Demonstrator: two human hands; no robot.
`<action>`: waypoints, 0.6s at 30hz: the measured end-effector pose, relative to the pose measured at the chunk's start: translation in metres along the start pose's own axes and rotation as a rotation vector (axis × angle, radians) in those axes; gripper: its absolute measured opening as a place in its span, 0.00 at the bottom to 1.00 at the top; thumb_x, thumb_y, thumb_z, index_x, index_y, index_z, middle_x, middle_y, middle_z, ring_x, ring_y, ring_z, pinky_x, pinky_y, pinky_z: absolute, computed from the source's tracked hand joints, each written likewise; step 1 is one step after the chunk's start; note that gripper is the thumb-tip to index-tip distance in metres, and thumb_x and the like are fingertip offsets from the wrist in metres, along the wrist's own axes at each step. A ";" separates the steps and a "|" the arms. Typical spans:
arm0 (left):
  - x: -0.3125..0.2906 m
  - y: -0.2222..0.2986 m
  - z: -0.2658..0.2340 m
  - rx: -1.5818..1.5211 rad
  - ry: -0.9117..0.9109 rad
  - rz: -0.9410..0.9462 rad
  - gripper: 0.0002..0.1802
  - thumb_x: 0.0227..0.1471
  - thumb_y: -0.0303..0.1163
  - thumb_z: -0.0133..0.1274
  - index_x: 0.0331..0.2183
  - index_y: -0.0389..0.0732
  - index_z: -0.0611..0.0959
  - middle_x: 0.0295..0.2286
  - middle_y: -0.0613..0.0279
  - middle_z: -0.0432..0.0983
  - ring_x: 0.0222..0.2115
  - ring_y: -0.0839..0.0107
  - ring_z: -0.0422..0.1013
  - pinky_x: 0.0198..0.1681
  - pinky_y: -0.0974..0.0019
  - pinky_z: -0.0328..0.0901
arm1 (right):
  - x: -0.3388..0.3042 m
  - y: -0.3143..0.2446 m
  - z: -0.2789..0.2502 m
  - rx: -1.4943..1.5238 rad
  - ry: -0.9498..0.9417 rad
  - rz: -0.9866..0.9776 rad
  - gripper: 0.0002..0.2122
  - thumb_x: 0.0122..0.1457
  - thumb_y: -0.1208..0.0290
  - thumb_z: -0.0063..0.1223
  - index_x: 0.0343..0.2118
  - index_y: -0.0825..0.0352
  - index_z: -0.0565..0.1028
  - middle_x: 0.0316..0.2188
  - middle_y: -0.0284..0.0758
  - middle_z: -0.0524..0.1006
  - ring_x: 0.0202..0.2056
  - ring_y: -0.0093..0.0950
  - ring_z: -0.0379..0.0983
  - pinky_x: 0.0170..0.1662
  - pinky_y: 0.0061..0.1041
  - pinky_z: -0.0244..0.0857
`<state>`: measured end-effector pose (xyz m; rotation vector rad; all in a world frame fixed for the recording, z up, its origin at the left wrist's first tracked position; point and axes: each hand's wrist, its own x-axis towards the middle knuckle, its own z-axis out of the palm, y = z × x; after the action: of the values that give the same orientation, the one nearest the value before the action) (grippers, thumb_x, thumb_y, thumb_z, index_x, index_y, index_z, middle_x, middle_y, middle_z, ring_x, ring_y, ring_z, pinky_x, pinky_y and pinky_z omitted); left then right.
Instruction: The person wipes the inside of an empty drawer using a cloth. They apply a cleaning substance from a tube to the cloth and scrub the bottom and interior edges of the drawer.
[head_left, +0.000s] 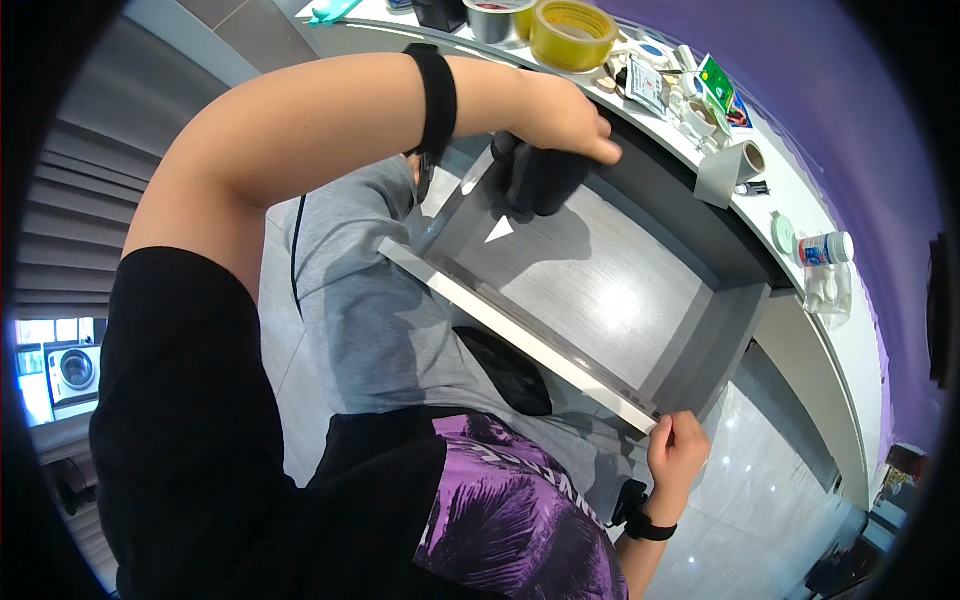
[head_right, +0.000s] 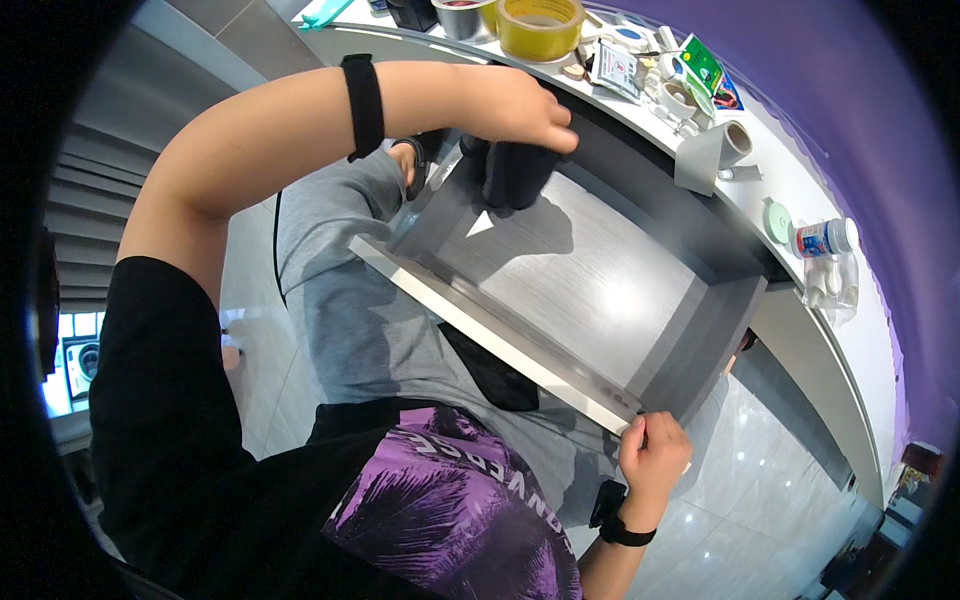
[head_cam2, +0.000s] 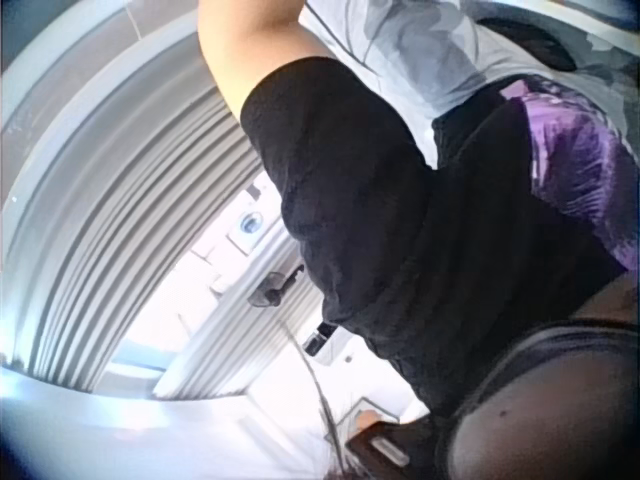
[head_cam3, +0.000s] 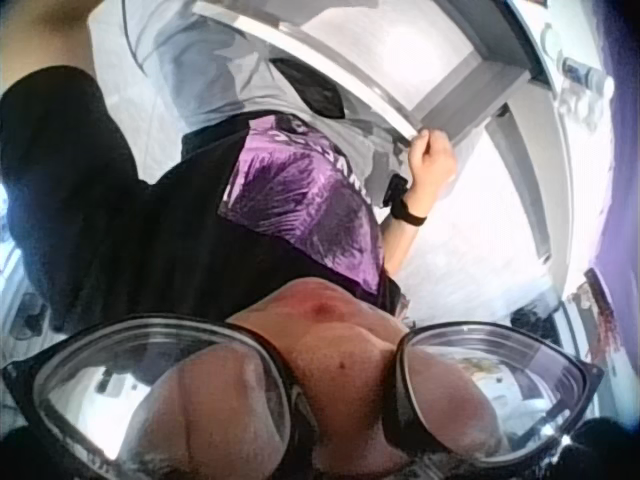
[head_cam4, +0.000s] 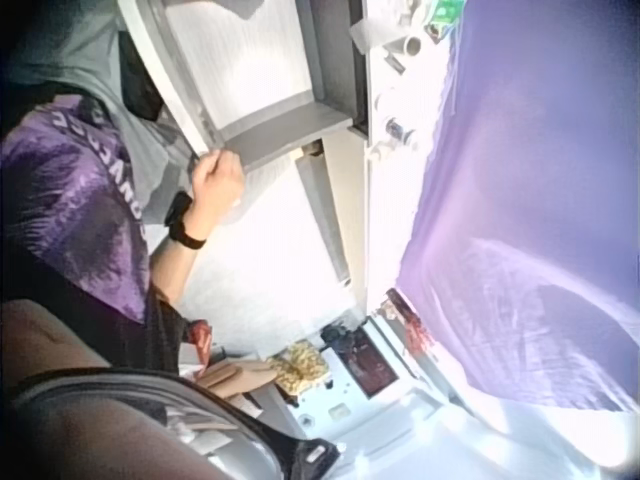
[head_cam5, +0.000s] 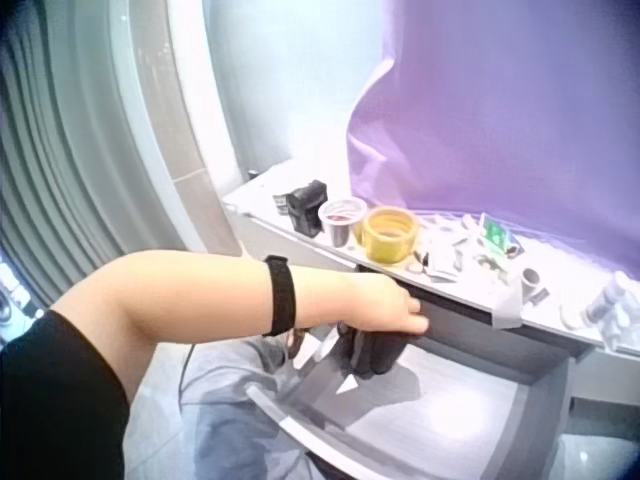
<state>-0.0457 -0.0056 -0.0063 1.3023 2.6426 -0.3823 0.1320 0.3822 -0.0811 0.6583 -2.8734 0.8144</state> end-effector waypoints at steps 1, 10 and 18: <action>0.005 0.001 0.004 0.191 -0.040 0.091 0.18 0.42 0.25 0.49 0.39 0.45 0.66 0.33 0.59 0.68 0.35 0.57 0.69 0.31 0.61 0.67 | 0.000 0.000 0.000 -0.005 -0.001 0.002 0.08 0.46 0.75 0.47 0.13 0.68 0.65 0.11 0.37 0.62 0.14 0.35 0.59 0.18 0.31 0.51; 0.029 -0.015 0.064 0.605 -0.303 -0.087 0.13 0.47 0.38 0.47 0.35 0.48 0.80 0.37 0.73 0.71 0.41 0.70 0.63 0.33 0.69 0.62 | 0.003 -0.004 -0.002 0.048 0.012 -0.018 0.08 0.46 0.77 0.48 0.14 0.69 0.66 0.12 0.37 0.63 0.13 0.33 0.59 0.18 0.29 0.51; 0.044 0.013 0.057 0.497 -0.681 -0.221 0.31 0.46 0.58 0.47 0.41 0.41 0.79 0.44 0.64 0.69 0.48 0.68 0.58 0.44 0.63 0.56 | 0.001 0.002 -0.002 0.015 -0.011 -0.027 0.07 0.44 0.76 0.49 0.14 0.68 0.66 0.11 0.37 0.62 0.14 0.34 0.59 0.18 0.30 0.52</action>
<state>-0.0596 0.0178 -0.0740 0.7606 2.1529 -1.3138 0.1297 0.3842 -0.0805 0.7036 -2.8648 0.8322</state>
